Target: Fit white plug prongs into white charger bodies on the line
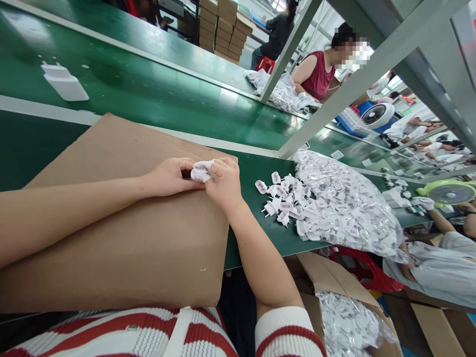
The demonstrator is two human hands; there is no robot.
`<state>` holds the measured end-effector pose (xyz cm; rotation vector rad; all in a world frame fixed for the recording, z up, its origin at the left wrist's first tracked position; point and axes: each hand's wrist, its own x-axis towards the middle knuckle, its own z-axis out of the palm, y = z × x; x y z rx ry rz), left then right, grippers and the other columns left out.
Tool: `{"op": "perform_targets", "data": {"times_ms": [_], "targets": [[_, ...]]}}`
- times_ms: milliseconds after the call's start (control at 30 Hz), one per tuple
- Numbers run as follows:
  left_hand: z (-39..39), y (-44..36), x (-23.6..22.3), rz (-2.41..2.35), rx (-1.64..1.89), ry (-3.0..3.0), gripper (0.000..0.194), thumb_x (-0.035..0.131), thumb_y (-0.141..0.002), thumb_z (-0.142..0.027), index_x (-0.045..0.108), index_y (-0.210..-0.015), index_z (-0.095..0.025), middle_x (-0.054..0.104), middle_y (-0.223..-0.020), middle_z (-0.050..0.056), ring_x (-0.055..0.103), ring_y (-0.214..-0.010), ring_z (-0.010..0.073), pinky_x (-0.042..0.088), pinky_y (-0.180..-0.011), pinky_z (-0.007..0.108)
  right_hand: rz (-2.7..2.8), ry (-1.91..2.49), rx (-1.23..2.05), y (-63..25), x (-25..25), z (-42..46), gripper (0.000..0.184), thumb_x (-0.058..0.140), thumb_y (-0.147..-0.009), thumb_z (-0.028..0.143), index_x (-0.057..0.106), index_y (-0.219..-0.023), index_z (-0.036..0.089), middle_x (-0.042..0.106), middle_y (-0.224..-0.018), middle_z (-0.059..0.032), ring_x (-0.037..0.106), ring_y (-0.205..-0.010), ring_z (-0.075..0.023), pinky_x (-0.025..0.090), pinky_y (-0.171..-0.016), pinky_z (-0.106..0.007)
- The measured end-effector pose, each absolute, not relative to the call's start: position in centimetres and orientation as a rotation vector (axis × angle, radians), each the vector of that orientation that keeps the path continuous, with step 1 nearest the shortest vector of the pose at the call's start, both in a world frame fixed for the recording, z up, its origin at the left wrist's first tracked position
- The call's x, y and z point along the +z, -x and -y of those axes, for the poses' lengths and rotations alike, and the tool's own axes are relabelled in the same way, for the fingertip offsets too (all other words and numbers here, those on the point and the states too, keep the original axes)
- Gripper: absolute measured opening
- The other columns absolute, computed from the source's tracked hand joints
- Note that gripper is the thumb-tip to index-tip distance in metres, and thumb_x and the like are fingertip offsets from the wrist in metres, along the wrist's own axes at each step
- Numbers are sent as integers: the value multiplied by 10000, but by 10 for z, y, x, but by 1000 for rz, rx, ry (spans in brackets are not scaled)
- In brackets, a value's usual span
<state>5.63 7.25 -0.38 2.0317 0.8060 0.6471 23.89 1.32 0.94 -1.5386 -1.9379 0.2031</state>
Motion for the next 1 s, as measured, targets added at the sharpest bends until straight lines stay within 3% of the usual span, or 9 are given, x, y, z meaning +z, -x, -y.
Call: {"op": "perform_targets", "data": {"times_ms": [200, 333, 433, 533, 667, 733, 900, 1000], "targets": [[-71, -59, -5, -864, 631, -2007, 302, 760, -786, -451, 724, -854, -159, 677, -857, 11, 595, -787, 184, 429, -672, 275, 1820, 1443, 304, -239, 2, -15, 321, 620, -768, 88, 785, -987, 255, 750, -939, -10, 614, -965, -229, 469, -1008, -406], [-69, -62, -8, -919, 681, -1997, 362, 757, -756, -508, 708, -832, -157, 657, -871, 16, 599, -775, 186, 434, -666, 278, 1618, 1403, 499, -233, -7, -11, 225, 652, -857, 231, 786, -1032, 274, 771, -1024, 8, 640, -1008, -208, 504, -1003, -358], [-63, -62, -9, -896, 724, -2044, 327, 718, -789, -481, 670, -805, -158, 632, -813, 12, 600, -768, 190, 441, -665, 282, 1514, 1358, 456, -227, -14, -8, 214, 679, -853, 280, 796, -1031, 280, 777, -1018, 2, 639, -1035, -214, 492, -1040, -373], [-55, -60, -11, -914, 736, -2084, 267, 693, -811, -416, 685, -887, -160, 658, -863, 19, 619, -793, 197, 474, -698, 290, 1418, 1313, 581, -225, -21, -6, 321, 715, -818, 305, 779, -1131, 274, 775, -1060, -12, 640, -1098, -229, 487, -1073, -405], [-63, -62, -13, -1034, 742, -2097, 251, 686, -820, -366, 697, -971, -165, 704, -922, 30, 649, -809, 200, 510, -723, 288, 1162, 1174, 1021, -229, -27, -8, 696, 826, -709, 370, 639, -1370, 254, 686, -1350, -69, 605, -1264, -289, 564, -984, -429], [-85, -63, -10, -1145, 765, -2121, 256, 699, -827, -362, 695, -1000, -173, 720, -960, 35, 661, -848, 208, 521, -754, 286, 1052, 1126, 1098, -231, -28, -9, 788, 859, -668, 406, 603, -1399, 257, 600, -1470, -90, 543, -1353, -316, 582, -960, -430], [-167, -53, 9, -1581, 837, -2090, 211, 676, -873, -300, 687, -1045, -178, 722, -1115, 101, 668, -1017, 271, 510, -898, 334, 1095, 1180, 1098, -231, -26, -6, 775, 868, -658, 431, 610, -1370, 261, 564, -1503, -106, 489, -1408, -323, 611, -906, -407], [-202, -41, 18, -1815, 830, -2014, 195, 655, -888, -271, 679, -1045, -157, 711, -1138, 140, 667, -1044, 295, 511, -922, 381, 1184, 1224, 1133, -232, -26, -4, 725, 864, -659, 430, 640, -1328, 260, 593, -1463, -103, 599, -1272, -319, 628, -756, -362]]}}
